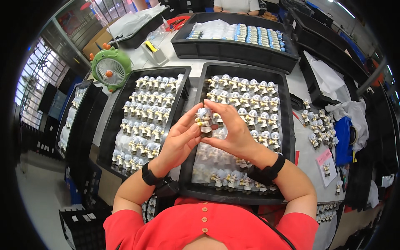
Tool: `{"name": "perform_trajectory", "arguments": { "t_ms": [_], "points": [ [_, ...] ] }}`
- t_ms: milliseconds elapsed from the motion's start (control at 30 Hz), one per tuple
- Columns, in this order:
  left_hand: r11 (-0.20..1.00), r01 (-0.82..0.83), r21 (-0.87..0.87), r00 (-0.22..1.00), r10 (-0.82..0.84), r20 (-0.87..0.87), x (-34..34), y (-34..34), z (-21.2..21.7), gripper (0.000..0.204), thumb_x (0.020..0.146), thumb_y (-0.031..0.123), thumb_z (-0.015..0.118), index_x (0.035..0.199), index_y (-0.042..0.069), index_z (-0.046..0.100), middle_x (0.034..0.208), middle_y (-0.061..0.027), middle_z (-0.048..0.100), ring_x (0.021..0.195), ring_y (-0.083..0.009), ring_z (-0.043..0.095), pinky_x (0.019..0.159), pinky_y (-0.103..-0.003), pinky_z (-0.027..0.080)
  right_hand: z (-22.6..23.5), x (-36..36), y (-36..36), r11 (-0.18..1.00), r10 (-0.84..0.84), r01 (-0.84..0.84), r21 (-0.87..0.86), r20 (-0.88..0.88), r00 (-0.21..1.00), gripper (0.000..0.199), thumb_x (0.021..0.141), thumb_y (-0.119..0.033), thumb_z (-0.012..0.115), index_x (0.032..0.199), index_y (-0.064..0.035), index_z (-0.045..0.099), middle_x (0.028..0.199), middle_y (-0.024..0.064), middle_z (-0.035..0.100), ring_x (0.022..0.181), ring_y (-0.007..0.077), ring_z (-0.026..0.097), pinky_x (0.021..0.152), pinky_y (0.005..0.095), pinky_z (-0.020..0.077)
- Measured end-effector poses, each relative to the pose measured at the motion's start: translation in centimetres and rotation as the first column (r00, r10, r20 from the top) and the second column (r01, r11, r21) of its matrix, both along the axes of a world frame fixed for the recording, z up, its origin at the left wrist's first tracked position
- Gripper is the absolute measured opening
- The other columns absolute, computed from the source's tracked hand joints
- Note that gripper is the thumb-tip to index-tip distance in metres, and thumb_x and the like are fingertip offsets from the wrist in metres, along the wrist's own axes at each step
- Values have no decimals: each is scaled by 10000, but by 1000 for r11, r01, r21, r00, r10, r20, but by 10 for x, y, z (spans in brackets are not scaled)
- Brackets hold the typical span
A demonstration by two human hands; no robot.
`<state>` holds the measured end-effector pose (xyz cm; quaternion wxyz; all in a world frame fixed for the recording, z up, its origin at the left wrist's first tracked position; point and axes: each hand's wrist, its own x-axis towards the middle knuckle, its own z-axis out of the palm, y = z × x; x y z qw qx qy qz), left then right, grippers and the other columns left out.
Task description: The person repeatedly picks up small, wrapped decorative figures from a tray, unwraps them, and places them into a black tray. The person handles the items one at a time, inspecting them briefly before placing them in the tray.
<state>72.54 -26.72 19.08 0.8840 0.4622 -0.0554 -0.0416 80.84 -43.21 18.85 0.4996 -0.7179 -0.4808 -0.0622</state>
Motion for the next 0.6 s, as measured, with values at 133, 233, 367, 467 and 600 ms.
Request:
{"name": "perform_trajectory", "arguments": {
  "t_ms": [133,233,367,467,600],
  "points": [
    [999,-18,40,1000,18,-1,0,-1,1,539,983,133,443,1462,58,207,1372,-126,418,1194,-271,513,973,-369,446,3,0,-1,1000,-7,7,-10,-14,1000,849,622,-116,830,1363,-85,417,1261,103,527,1106,253,525,955,355,429],
    [1000,-29,5,999,29,-30,0,0,0,544,979,152,464,1457,59,223,1324,-118,471,1177,-257,529,963,-362,451,3,-1,-1,1000,-1,0,-22,-43,999,862,624,-119,833,1371,-84,406,1266,94,529,1106,235,526,954,348,430],
    [997,-4,-81,998,-1,-67,2,4,-3,533,972,177,499,1448,91,274,1197,-37,545,1129,-173,550,929,-322,454,0,1,-3,999,-11,9,-48,-33,999,928,612,-135,848,1402,-98,363,1266,72,541,1125,204,529,914,346,433],
    [999,-47,-13,997,46,-65,3,3,-4,503,964,198,519,1417,89,330,1186,-45,553,1081,-152,563,901,-313,464,2,-1,-2,999,7,-11,-37,-108,994,875,629,-130,832,1384,-97,391,1269,86,532,1099,222,533,940,348,433],
    [980,-132,151,989,141,-50,2,4,-6,468,950,230,548,1362,75,390,1200,-68,554,992,-136,584,848,-301,479,-3,2,-1,997,45,-53,-56,-137,990,818,635,-126,814,1356,-104,428,1251,91,535,1076,229,539,940,355,440]
  ]
}}
